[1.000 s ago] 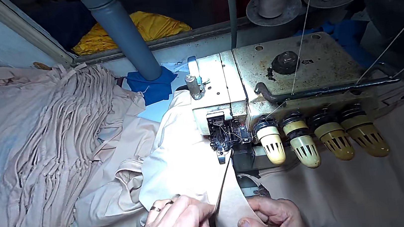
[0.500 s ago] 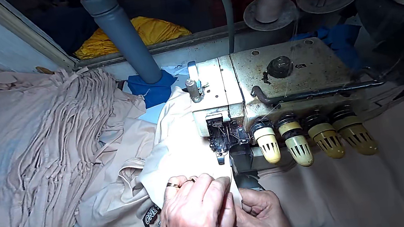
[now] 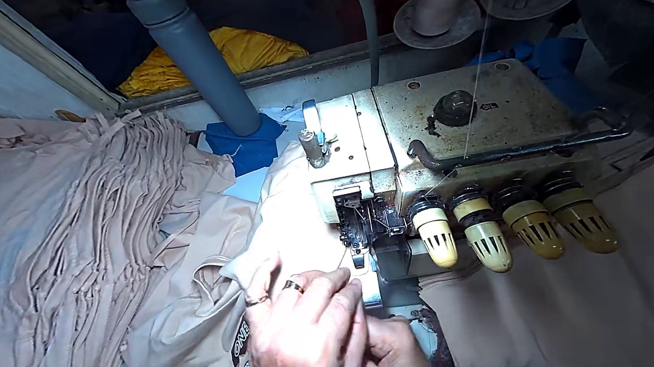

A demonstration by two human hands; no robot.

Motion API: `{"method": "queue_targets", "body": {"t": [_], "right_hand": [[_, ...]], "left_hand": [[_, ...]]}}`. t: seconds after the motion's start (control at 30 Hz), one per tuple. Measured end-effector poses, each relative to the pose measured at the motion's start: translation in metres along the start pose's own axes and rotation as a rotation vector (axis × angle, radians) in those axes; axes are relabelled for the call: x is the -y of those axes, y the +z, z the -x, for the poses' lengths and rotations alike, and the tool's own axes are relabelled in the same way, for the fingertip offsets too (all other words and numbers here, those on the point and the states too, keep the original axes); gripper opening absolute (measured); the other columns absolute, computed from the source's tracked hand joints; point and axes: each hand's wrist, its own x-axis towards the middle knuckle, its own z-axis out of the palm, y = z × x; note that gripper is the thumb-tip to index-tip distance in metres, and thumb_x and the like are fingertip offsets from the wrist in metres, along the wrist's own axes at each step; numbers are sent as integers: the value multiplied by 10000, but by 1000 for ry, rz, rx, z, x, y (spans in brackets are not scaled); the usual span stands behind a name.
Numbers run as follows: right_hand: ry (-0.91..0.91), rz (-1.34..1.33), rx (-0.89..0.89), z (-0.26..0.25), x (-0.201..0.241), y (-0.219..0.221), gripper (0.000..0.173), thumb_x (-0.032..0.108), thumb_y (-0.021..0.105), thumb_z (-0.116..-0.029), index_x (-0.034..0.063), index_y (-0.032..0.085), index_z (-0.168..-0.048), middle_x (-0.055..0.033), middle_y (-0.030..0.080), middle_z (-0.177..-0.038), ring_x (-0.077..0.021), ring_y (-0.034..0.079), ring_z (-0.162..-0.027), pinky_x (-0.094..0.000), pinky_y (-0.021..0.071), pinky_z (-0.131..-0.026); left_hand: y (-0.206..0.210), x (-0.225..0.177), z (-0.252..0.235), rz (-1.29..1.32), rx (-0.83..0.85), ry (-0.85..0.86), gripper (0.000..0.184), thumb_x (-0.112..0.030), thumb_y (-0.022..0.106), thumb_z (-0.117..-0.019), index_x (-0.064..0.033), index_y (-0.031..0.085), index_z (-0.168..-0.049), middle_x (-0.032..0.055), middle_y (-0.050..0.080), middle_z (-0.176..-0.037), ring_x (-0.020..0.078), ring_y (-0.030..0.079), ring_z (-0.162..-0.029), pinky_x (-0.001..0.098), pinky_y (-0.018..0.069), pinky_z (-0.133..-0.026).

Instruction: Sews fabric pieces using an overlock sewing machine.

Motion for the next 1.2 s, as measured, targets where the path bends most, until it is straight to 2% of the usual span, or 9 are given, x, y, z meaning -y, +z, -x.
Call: {"method": "queue_targets", "body": {"t": [0.1, 0.27, 0.4, 0.5, 0.63, 0.77, 0.87, 0.97, 1.2], "right_hand": [[-16, 36, 78, 0, 5, 12, 98, -27, 646, -838, -79, 678, -762, -138, 664, -650, -104, 642, -591, -233, 509, -573], [-11, 74, 212, 0, 8, 6, 139, -23, 592, -897, -63, 660, -782, -111, 571, -586, -131, 524, -507, -269, 414, -492], [-62, 147, 109, 5, 18, -12, 202, 70, 624, -983, -73, 676, -1115, -102, 740, -782, -123, 702, -652, -270, 579, -616], [-152, 180, 179, 6, 15, -28, 422, 259, 475, -1096, -99, 640, -1246, -183, 744, -1104, -172, 727, -979, -290, 576, -894], [-101, 273, -26, 9, 2, -68, 209, 56, 583, -973, -16, 748, -869, -56, 744, -805, -5, 684, -738, -158, 564, -703], [-89, 203, -180, 10, 11, -97, 162, 87, 637, -973, 39, 754, -872, 60, 756, -812, 95, 658, -739, -92, 549, -685], [7, 53, -135, 18, 25, -94, 105, 31, 678, -942, 42, 743, -1024, 92, 750, -856, 76, 651, -734, -116, 552, -677], [105, -80, -157, 21, 29, -87, 363, -61, 673, -894, -27, 620, -1252, 71, 769, -869, 0, 706, -729, -198, 603, -685], [-100, 140, -151, 18, 32, -91, 113, 6, 681, -916, 38, 743, -1004, 68, 760, -899, 53, 683, -797, -139, 586, -744]], "left_hand": [[7, 14, -5, 15, -69, -37, 242, -233, 604, -952, -166, 834, -921, -7, 790, -1028, 148, 741, -987, 609, 399, -1098], [8, 29, -4, 103, -83, -239, 239, -304, 616, -918, -178, 815, -960, -22, 722, -1058, 123, 643, -1009, 311, 521, -841], [-24, 11, 21, 221, 11, -320, 181, -69, 593, -911, -8, 759, -946, 118, 724, -934, 111, 668, -873, 222, 543, -776], [-35, -22, 44, 592, 233, -314, 126, 17, 613, -928, 83, 720, -936, 194, 699, -918, 160, 678, -858, 262, 564, -797], [-47, -20, 46, 516, 263, -252, 260, -35, 576, -965, 73, 717, -1154, 266, 686, -1173, 240, 697, -1011, 325, 576, -867], [-41, 39, 39, 119, 165, -228, 435, -109, 526, -939, -20, 655, -1345, 145, 656, -1376, 253, 690, -1183, 420, 586, -920], [-24, 60, 40, 130, 31, -208, 365, -239, 581, -925, -73, 738, -1209, 40, 765, -1085, 94, 727, -977, 271, 594, -849], [-30, 65, 39, 186, -28, -202, 205, -221, 626, -928, -97, 790, -919, -10, 741, -886, -22, 678, -833, 131, 549, -766], [-71, 75, 41, 211, -70, -200, 204, -211, 656, -916, -51, 768, -859, 26, 750, -905, -46, 666, -857, 108, 525, -790]]}}
